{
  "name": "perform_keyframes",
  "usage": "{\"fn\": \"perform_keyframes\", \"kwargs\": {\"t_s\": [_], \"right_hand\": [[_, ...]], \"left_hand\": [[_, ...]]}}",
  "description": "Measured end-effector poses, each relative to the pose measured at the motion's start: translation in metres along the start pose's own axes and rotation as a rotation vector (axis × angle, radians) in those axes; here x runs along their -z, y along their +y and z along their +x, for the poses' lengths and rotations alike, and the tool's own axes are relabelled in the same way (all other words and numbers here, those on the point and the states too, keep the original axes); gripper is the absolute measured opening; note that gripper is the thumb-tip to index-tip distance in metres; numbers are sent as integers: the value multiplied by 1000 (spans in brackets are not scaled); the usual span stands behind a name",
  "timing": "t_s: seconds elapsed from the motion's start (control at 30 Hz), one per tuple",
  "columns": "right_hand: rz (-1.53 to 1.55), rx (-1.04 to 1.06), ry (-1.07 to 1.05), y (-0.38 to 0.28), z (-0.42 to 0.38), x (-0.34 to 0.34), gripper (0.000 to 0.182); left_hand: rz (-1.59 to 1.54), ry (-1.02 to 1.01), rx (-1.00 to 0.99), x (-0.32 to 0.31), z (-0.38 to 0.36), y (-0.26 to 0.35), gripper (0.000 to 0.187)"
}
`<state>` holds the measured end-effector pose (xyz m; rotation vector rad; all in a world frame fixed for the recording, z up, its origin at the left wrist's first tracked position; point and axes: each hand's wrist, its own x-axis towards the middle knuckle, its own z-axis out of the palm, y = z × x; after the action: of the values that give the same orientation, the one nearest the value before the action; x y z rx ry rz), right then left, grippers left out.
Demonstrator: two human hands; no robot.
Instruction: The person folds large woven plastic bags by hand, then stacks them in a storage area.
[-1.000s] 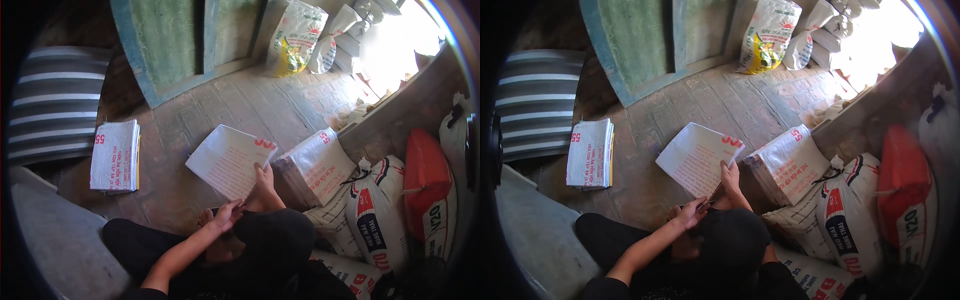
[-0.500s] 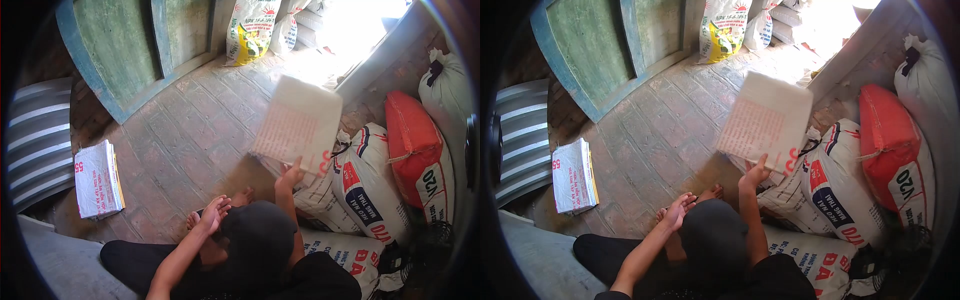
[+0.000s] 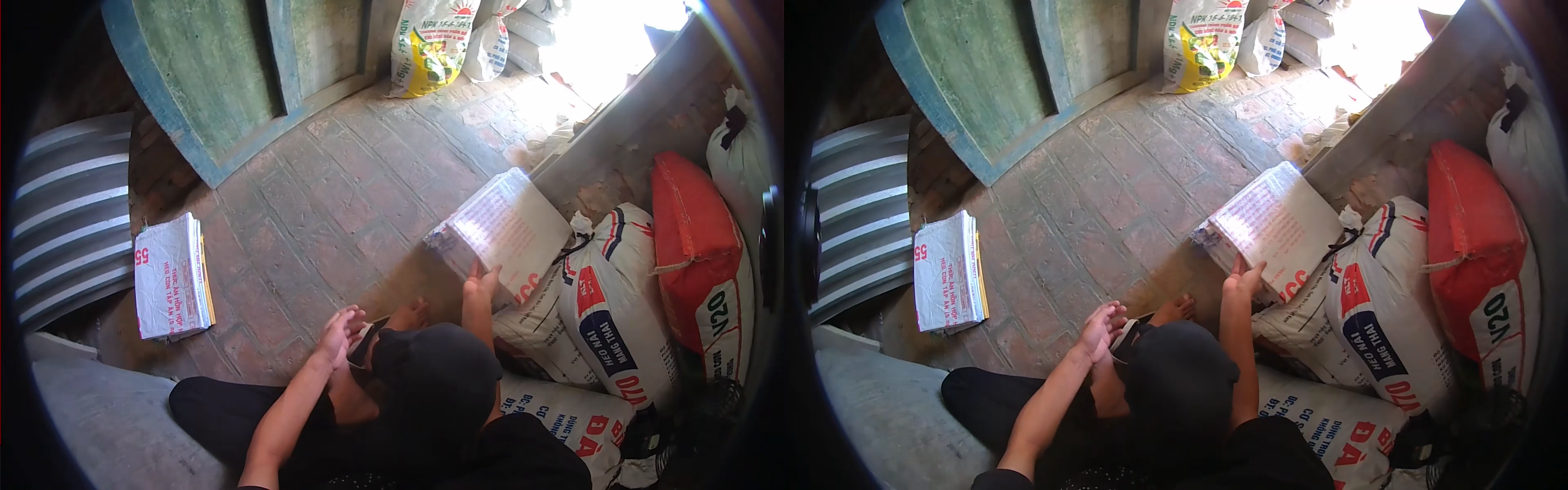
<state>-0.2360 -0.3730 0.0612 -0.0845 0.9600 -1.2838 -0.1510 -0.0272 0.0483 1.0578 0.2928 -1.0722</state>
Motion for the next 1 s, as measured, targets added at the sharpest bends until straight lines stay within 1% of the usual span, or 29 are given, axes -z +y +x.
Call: {"fn": "perform_keyframes", "kwargs": {"t_s": [0.03,0.1,0.2,0.27,0.33,0.37,0.4,0.43,0.47,0.53,0.57,0.67,0.7,0.77,0.83,0.93,0.97,1.0], "right_hand": [[4,-1,-20,0,1,-3,55],[-25,2,-67,2,1,-1,53],[-182,-103,-165,12,-33,16,50],[-304,-187,-372,38,-59,50,44],[-570,-428,-655,59,-75,71,41],[-694,-444,-714,76,-81,84,37],[-817,-441,-766,93,-84,99,34],[-942,-423,-807,104,-90,109,30],[-1000,-327,-895,110,-94,119,27],[-1095,-101,-1068,123,-105,124,20],[-1087,-122,-1038,123,-107,126,19],[-1054,-172,-953,124,-102,124,15],[-1043,-177,-954,124,-99,123,15],[-1024,-201,-947,122,-96,130,15],[-1078,-157,-936,116,-102,129,15],[-1076,-140,-924,115,-102,130,15],[-1068,-139,-925,116,-100,131,15],[-1058,-136,-927,117,-101,130,15]], "left_hand": [[55,26,-68,8,-1,9,28],[309,64,-222,31,-2,35,26],[693,171,-459,88,-10,88,22],[995,466,-693,143,-18,122,23],[1138,802,-641,183,-41,152,31],[1228,994,-696,207,-47,157,34],[1319,1169,-745,230,-44,159,38],[1294,1279,-736,242,-45,158,40],[1261,1385,-725,254,-45,157,42],[1329,1608,-781,244,-53,163,43],[1293,1611,-781,241,-59,164,43],[1311,1551,-645,265,-51,150,43],[1343,1569,-716,265,-53,149,37],[1252,1532,-714,267,-52,153,31],[1165,1512,-694,277,-51,157,24],[1108,1522,-593,278,-51,159,22],[1120,1526,-620,276,-51,160,22],[1208,1529,-658,275,-56,158,22]]}}
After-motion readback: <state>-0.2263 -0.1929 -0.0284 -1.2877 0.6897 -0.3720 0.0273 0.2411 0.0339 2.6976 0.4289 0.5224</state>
